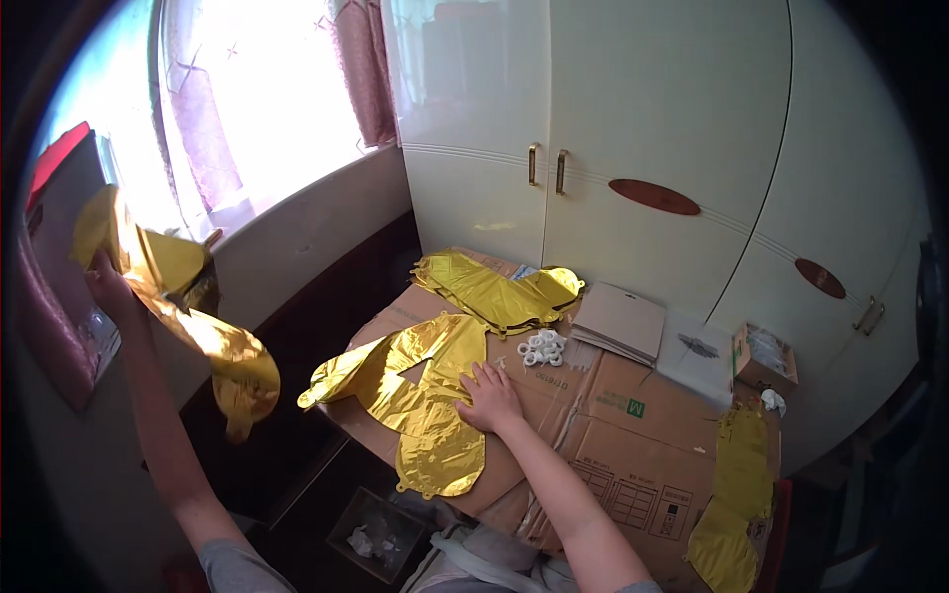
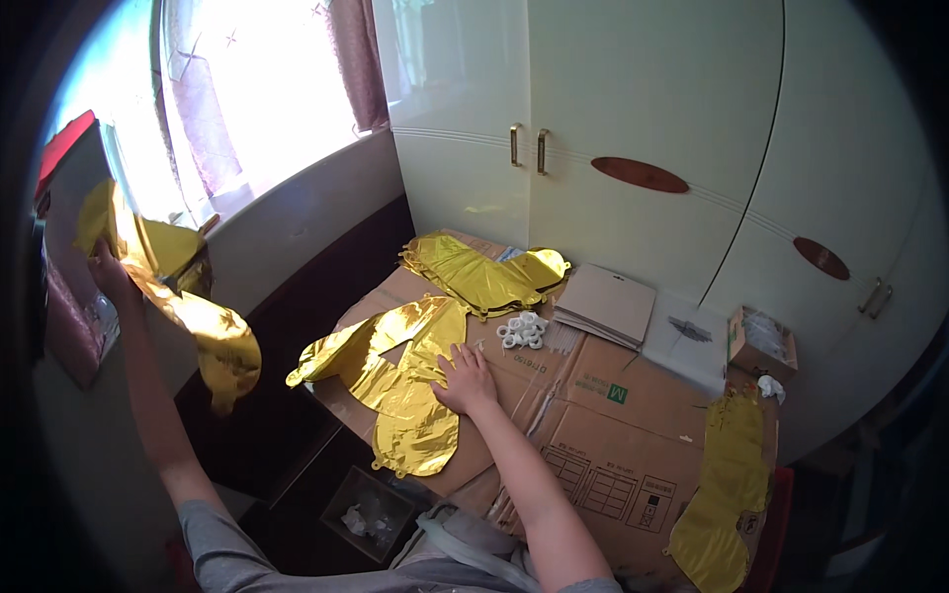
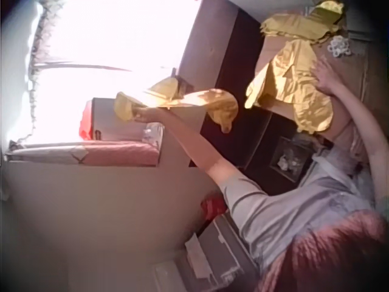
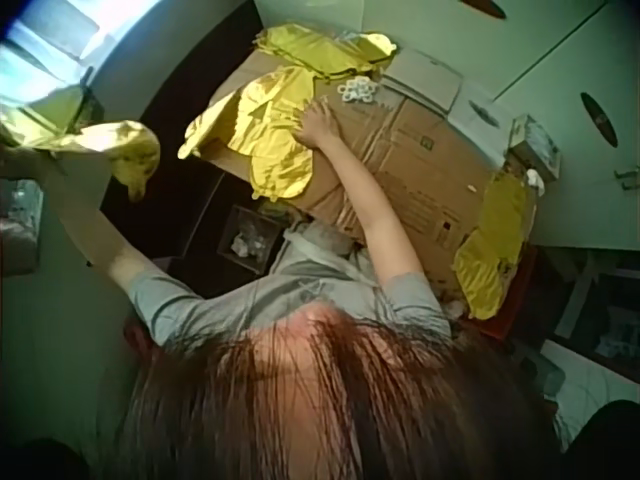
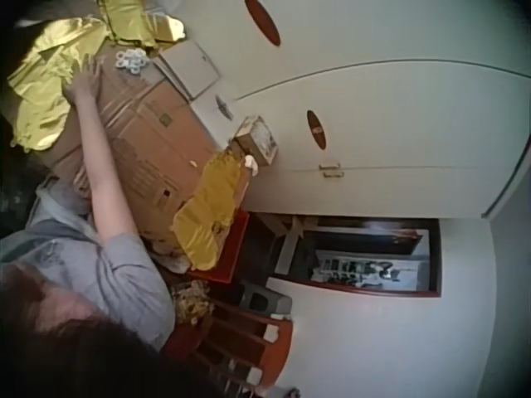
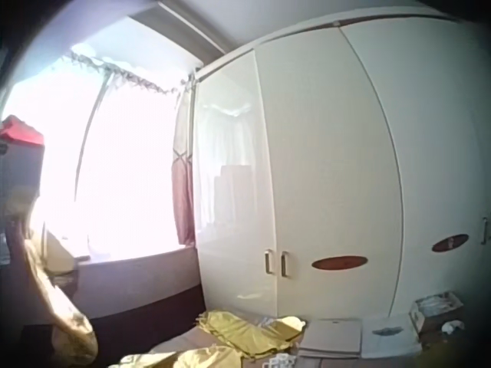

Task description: Folding gold foil letter-shaped balloons for packaging.

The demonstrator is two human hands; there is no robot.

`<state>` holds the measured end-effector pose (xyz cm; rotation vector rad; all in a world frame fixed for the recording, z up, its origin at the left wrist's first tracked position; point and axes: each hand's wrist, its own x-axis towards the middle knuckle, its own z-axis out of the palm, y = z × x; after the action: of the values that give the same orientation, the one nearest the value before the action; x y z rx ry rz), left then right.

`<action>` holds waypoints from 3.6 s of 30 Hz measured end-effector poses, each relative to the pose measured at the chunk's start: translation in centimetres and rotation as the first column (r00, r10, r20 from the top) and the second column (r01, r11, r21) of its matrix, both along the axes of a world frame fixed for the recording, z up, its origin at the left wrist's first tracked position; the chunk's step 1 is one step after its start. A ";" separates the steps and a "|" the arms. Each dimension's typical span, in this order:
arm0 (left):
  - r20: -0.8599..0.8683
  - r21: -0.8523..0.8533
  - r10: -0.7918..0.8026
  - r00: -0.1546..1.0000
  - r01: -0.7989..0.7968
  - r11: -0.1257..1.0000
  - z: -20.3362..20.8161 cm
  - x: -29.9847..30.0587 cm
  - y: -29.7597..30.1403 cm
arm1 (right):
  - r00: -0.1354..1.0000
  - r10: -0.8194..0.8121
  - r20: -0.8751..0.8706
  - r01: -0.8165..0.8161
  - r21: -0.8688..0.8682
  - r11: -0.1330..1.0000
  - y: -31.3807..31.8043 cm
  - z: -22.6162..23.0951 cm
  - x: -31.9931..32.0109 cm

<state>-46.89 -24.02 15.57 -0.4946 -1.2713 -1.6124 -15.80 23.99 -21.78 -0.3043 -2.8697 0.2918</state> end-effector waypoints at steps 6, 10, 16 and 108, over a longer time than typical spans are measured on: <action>0.186 -0.344 -0.387 0.903 0.429 0.835 -8.5 8.4 13.8 | 0.944 -0.032 -0.328 -0.193 -0.628 0.754 1.0 -0.5 3.2; 0.409 -0.799 -0.540 0.735 0.574 0.177 -15.7 25.9 27.8 | 0.958 -0.095 -0.271 -0.285 -0.854 -0.434 0.9 4.1 10.9; 0.276 -0.926 -0.951 0.138 0.304 -0.224 -28.8 41.1 39.6 | 0.955 -0.142 -0.262 -0.271 -0.961 -0.050 9.2 6.0 26.9; 0.354 -0.888 -0.056 0.934 0.317 -0.333 -35.1 25.9 31.0 | 0.986 -0.033 -0.161 0.011 -0.137 0.990 -1.3 0.7 20.8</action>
<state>-20.96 7.01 -19.53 -1.7377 -2.6890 -0.1849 5.00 22.66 -21.08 -0.3214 -2.6887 0.4861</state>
